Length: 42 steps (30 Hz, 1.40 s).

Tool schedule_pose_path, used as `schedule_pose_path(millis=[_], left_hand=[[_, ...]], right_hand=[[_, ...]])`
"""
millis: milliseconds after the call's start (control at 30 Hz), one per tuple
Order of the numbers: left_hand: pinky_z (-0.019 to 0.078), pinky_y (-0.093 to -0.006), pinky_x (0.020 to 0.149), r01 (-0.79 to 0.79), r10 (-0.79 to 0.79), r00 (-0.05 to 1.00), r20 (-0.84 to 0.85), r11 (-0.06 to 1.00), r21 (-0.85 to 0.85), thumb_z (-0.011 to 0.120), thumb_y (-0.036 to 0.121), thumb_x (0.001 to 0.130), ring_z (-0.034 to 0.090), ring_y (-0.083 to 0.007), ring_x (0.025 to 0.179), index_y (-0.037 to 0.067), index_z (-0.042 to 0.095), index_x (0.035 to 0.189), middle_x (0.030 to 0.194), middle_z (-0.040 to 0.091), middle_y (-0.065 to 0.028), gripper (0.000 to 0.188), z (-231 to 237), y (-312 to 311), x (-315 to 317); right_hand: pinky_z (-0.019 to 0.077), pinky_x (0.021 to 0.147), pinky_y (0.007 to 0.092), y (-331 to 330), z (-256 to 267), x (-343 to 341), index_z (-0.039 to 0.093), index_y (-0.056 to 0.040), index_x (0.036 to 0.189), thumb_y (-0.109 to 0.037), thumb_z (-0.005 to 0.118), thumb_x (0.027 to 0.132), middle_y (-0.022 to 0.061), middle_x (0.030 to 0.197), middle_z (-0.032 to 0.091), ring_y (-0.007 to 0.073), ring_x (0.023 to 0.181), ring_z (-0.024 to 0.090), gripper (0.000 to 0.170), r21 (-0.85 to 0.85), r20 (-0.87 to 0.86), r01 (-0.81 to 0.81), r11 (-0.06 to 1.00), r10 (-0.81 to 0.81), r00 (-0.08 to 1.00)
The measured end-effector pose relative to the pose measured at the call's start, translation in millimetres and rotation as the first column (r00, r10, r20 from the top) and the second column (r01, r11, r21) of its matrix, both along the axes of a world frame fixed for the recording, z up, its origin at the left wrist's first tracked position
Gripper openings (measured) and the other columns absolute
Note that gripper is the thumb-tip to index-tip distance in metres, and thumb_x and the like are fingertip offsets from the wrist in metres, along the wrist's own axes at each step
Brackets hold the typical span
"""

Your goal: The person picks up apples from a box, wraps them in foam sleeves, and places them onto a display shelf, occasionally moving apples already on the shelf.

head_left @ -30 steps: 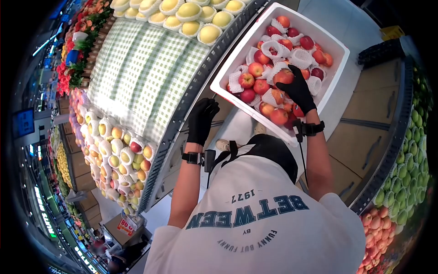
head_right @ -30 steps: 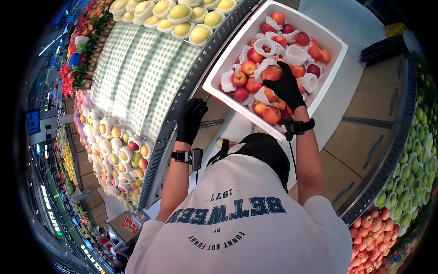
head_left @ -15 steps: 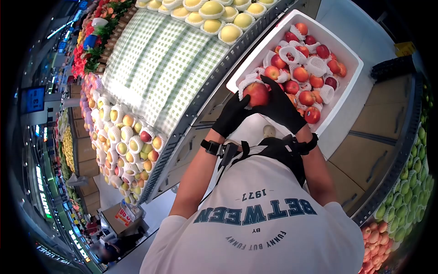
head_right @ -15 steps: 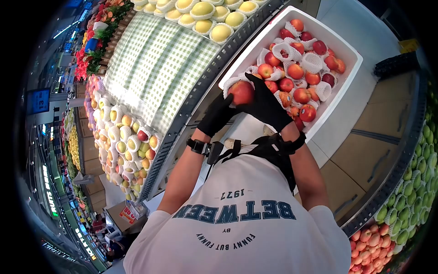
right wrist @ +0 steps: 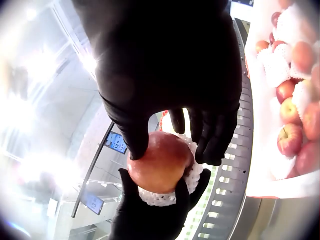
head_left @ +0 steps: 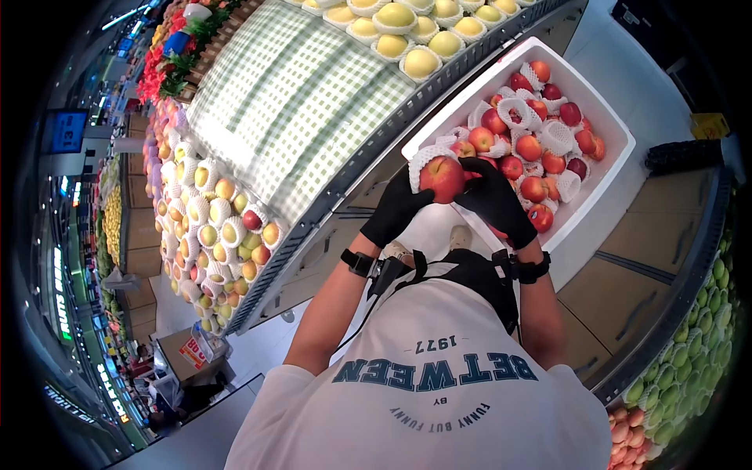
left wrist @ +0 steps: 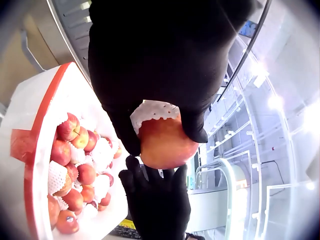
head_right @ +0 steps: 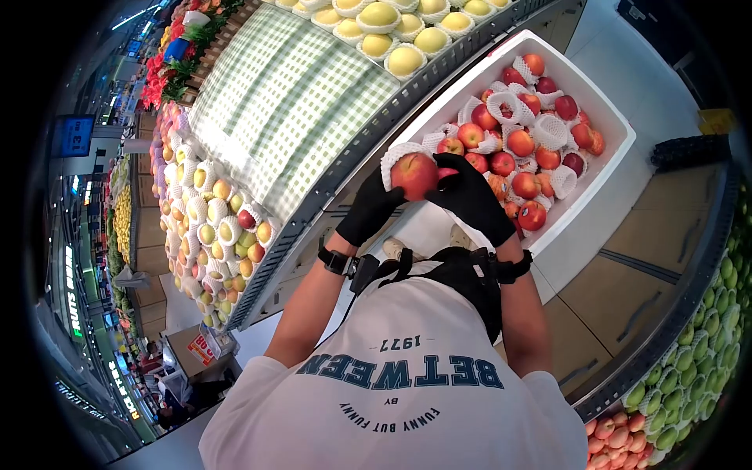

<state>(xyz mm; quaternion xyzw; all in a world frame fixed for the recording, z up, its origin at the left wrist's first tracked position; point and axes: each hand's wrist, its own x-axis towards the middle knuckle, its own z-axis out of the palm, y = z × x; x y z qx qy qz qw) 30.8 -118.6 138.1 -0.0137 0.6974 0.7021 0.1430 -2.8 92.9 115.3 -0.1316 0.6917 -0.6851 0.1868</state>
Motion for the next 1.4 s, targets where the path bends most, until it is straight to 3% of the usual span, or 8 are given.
schedule_pose_path(millis=[267, 367, 567, 667, 867, 1033, 1300, 1400], left_hand=[[0.0525, -0.0424, 0.091, -0.089, -0.028, 0.978, 0.206, 0.840, 0.535, 0.069, 0.040, 0.084, 0.055, -0.0273, 0.116, 0.004, 0.034, 0.140, 0.132, 0.048, -0.0137, 0.075, -17.8, -20.8, 16.5], [0.0555, -0.0403, 0.085, -0.115, -0.001, 0.976, 0.216, 0.845, 0.522, 0.066, 0.038, 0.086, 0.058, -0.0261, 0.110, 0.005, 0.033, 0.141, 0.127, 0.050, -0.0134, 0.072, -26.5, -34.4, 18.5], [0.0587, -0.0381, 0.074, -0.375, 0.305, 0.877, 0.372, 0.917, 0.134, 0.063, 0.029, 0.089, 0.062, -0.0222, 0.093, 0.002, 0.043, 0.129, 0.116, 0.053, -0.0132, 0.052, -9.0, -55.3, 20.1], [0.0586, -0.0373, 0.075, -0.472, 0.392, 0.855, 0.340, 0.860, 0.196, 0.064, 0.026, 0.089, 0.063, -0.0228, 0.093, 0.000, 0.046, 0.121, 0.112, 0.055, -0.0135, 0.045, -0.3, -62.2, 20.9], [0.0482, -0.0353, 0.095, -0.368, 0.364, 0.930, -0.054, 0.914, -0.168, 0.074, 0.015, 0.079, 0.057, -0.0223, 0.111, -0.001, 0.039, 0.136, 0.125, 0.054, -0.0157, 0.069, 4.0, -86.9, 30.6], [0.0456, -0.0361, 0.098, -0.439, 0.396, 0.887, -0.239, 0.883, -0.168, 0.084, 0.015, 0.068, 0.054, -0.0215, 0.116, 0.001, 0.036, 0.138, 0.129, 0.051, -0.0154, 0.086, 8.5, -112.2, 37.0], [0.0510, -0.0387, 0.093, -0.393, 0.377, 0.919, 0.113, 0.879, 0.269, 0.074, 0.021, 0.081, 0.057, -0.0260, 0.111, 0.001, 0.038, 0.133, 0.124, 0.052, -0.0172, 0.067, 3.6, -170.2, 48.3], [0.0539, -0.0389, 0.086, -0.412, 0.224, 0.910, 0.348, 0.582, 0.701, 0.067, 0.020, 0.087, 0.060, -0.0271, 0.103, -0.001, 0.037, 0.133, 0.123, 0.053, -0.0163, 0.059, -6.6, -198.0, 55.3]], right_hand=[[0.0509, 0.083, 0.0284, -13.1, 2.8, -9.6, 0.046, -0.0048, 0.130, -0.010, 0.080, 0.071, 0.0070, 0.116, 0.057, 0.0151, 0.096, 0.060, 0.068, 0.012, 0.060, -0.009, 1.000, 0.008, 0.998], [0.0507, 0.085, 0.0287, -24.1, 4.4, -14.8, 0.046, -0.0043, 0.130, -0.008, 0.078, 0.072, 0.0079, 0.116, 0.058, 0.0153, 0.098, 0.059, 0.067, -0.011, 0.081, -0.139, 0.990, 0.140, 0.987], [0.0532, 0.084, 0.0323, -57.2, 6.4, -18.3, 0.043, -0.0046, 0.132, -0.003, 0.081, 0.066, 0.0084, 0.117, 0.057, 0.0198, 0.103, 0.060, 0.076, -0.055, 0.034, -0.113, 0.992, 0.115, 0.993], [0.0530, 0.085, 0.0322, -81.8, 1.4, -15.5, 0.044, -0.0040, 0.130, -0.001, 0.081, 0.067, 0.0093, 0.121, 0.056, 0.0203, 0.105, 0.059, 0.073, -0.055, 0.003, -0.061, 0.997, 0.061, 0.998], [0.0516, 0.086, 0.0318, -120.7, 3.5, -16.2, 0.050, -0.0026, 0.123, -0.008, 0.083, 0.068, 0.0091, 0.115, 0.057, 0.0176, 0.103, 0.058, 0.064, 0.004, -0.083, -0.088, 0.996, 0.088, 0.993], [0.0495, 0.086, 0.0293, -147.8, 14.1, -10.6, 0.054, -0.0012, 0.116, -0.009, 0.080, 0.072, 0.0068, 0.106, 0.061, 0.0140, 0.097, 0.059, 0.052, 0.058, -0.165, -0.090, 0.994, 0.098, 0.981], [0.0488, 0.081, 0.0249, -196.6, 35.1, -2.4, 0.054, -0.0019, 0.116, -0.001, 0.069, 0.081, 0.0049, 0.102, 0.063, 0.0107, 0.092, 0.060, 0.039, -0.047, -0.175, -0.034, 0.998, 0.025, 0.984], [0.0486, 0.080, 0.0247, -217.7, 41.7, -1.6, 0.054, -0.0019, 0.117, 0.002, 0.067, 0.082, 0.0058, 0.103, 0.063, 0.0106, 0.093, 0.059, 0.038, -0.059, -0.102, -0.008, 0.998, 0.002, 0.995]])
